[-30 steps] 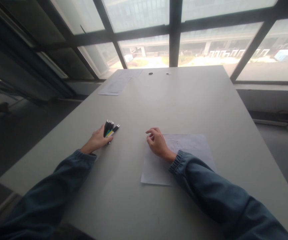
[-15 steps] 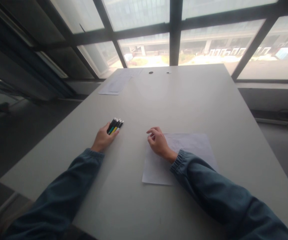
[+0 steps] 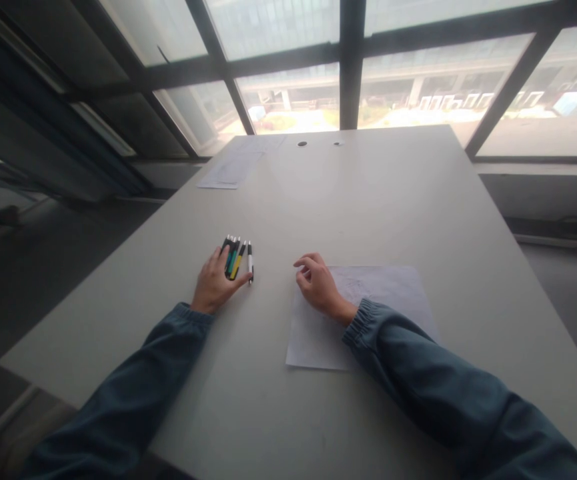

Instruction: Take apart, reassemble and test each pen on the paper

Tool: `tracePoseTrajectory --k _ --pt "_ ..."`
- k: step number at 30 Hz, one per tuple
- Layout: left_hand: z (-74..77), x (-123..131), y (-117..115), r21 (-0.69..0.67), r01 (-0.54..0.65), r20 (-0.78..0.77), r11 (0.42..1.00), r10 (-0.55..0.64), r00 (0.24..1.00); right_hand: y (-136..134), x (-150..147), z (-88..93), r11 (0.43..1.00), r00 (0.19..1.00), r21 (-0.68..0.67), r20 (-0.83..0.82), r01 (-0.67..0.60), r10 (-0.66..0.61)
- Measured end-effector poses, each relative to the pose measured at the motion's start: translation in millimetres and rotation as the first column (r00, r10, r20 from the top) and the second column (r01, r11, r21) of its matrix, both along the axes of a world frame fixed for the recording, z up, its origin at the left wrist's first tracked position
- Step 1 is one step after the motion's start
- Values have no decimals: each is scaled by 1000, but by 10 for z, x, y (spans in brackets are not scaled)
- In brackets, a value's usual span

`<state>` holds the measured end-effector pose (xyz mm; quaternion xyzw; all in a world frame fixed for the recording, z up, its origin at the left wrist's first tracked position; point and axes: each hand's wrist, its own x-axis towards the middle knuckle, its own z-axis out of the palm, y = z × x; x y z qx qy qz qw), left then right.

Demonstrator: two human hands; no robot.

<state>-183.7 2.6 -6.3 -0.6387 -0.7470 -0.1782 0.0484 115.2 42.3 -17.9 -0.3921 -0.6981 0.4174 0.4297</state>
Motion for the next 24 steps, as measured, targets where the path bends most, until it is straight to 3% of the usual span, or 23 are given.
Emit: tracePoseTrajectory --k 7,13,19,24 --pt "105 189 80 -51 -46 37 998 48 998 3 3 1 1000 1000 11 -1 -2 2" --pt "97 278 164 -98 -139 8 985 140 990 -4 1 -1 1000 1000 16 5 -4 4" --pt "75 69 219 -86 -87 17 993 89 996 2 -3 -2 1000 1000 16 7 -10 10" --pt "54 -176 160 -27 81 63 996 -79 995 -3 -5 1 1000 1000 17 2 -12 12"
